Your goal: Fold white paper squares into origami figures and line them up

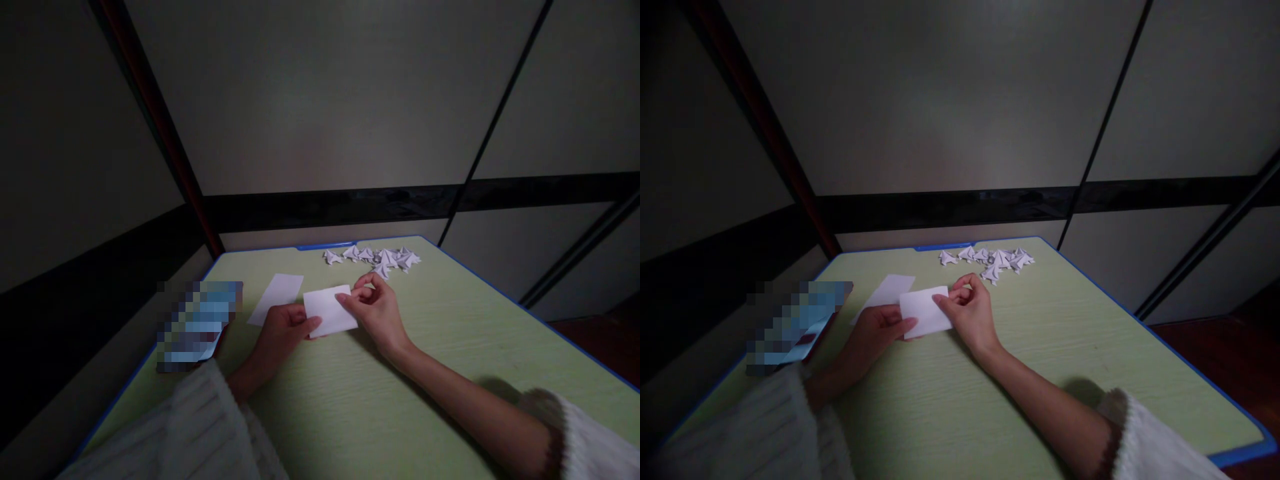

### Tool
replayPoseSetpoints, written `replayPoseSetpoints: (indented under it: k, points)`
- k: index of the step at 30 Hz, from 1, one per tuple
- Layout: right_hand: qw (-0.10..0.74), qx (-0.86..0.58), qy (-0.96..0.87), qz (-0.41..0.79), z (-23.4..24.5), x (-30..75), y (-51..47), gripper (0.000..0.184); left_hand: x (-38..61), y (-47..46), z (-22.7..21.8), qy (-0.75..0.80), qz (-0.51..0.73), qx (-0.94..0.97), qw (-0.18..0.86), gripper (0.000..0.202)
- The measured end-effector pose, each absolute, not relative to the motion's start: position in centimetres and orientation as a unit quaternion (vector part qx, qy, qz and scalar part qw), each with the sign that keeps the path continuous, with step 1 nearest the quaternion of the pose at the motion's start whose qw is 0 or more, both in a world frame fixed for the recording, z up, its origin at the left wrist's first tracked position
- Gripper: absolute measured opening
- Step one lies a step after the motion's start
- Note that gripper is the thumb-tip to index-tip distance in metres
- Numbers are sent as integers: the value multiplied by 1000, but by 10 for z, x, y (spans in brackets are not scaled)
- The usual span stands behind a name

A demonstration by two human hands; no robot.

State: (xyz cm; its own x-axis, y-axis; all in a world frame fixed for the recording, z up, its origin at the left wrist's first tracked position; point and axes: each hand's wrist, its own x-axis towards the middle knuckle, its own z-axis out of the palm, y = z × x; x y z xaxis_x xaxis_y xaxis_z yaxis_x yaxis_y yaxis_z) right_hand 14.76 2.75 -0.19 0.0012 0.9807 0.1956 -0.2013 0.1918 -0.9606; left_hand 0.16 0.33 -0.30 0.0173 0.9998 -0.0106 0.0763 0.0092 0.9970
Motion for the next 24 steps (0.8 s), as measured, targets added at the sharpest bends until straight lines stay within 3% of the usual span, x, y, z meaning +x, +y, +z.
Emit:
replayPoseSetpoints:
  k: [9,12,17,24]
  points:
    - [588,-378,-497,514,1,148,27,39,5,0,2,529,460,524,483,10]
    - [560,-367,-510,540,-1,145,25,44,5,0,4,542,493,511,449,6]
    - [492,-373,-524,586,-3,139,20,51,5,-3,11,562,514,511,399,17]
    - [471,-396,-541,574,-5,140,20,51,8,-5,14,572,496,534,376,18]
